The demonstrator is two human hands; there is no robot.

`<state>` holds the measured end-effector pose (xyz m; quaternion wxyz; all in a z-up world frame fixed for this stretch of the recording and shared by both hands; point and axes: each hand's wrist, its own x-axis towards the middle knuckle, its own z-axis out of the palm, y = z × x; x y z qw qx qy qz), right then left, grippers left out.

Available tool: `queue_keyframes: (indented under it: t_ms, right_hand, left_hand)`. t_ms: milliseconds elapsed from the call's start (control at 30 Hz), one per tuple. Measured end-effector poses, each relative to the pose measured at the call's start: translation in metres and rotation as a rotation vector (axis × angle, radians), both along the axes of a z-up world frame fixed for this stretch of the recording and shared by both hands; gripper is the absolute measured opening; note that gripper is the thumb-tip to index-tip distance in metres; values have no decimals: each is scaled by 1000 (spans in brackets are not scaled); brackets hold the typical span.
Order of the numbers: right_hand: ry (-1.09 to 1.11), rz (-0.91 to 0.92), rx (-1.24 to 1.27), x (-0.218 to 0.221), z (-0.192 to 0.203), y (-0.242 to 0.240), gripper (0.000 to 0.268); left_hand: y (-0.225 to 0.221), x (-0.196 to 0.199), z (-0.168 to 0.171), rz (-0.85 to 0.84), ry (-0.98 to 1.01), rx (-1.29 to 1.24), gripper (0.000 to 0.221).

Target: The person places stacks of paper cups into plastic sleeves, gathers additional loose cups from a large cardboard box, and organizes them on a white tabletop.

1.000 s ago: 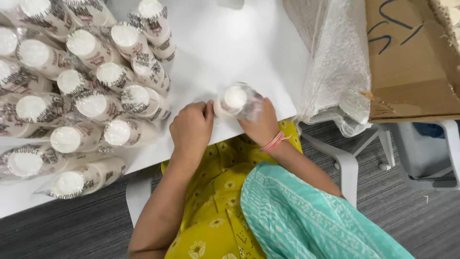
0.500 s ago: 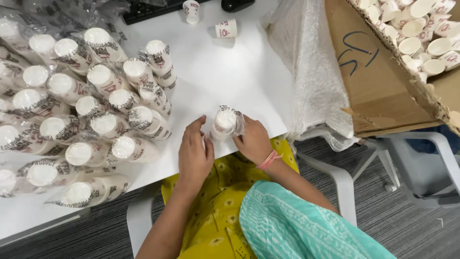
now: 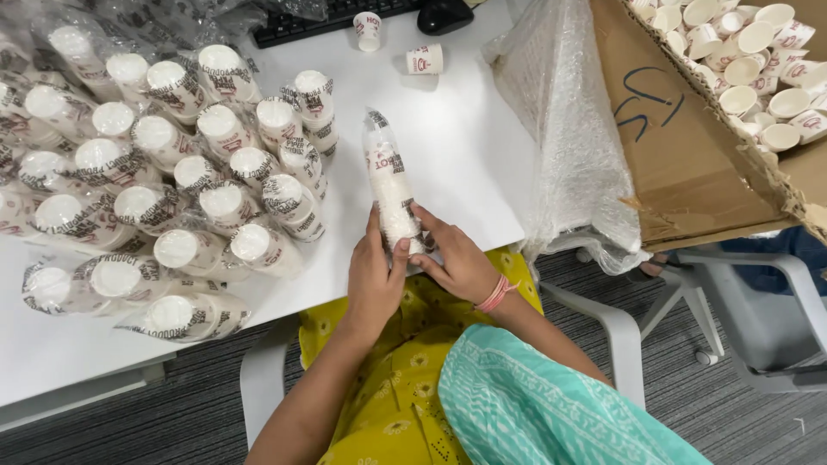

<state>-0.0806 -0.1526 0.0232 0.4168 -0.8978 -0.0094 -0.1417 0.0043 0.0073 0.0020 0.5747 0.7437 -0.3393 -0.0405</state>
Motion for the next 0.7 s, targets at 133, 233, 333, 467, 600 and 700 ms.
queue_keyframes:
  t_ms: [133, 233, 333, 467, 600, 700]
  right_hand:
    - [-128, 18, -198, 0, -1, 7, 76]
    - [-48, -42, -231, 4, -5, 13, 74]
    - [-111, -117, -226, 11, -9, 17, 71]
    - [-43, -351, 31, 16, -20, 19, 61]
    - [-81, -410, 49, 22, -25, 17, 46]
    - [-302, -354, 28, 26, -22, 17, 38]
  left_hand:
    - [1, -1, -1, 19, -61, 33, 75]
    - [1, -2, -5, 23, -125, 70, 80]
    - [-1, -2, -6, 10, -203, 136, 82]
    - [2, -5, -12, 8, -314, 91, 70]
    - [0, -5, -24, -3, -283, 131, 69]
    - [2, -7, -25, -68, -314, 150, 70]
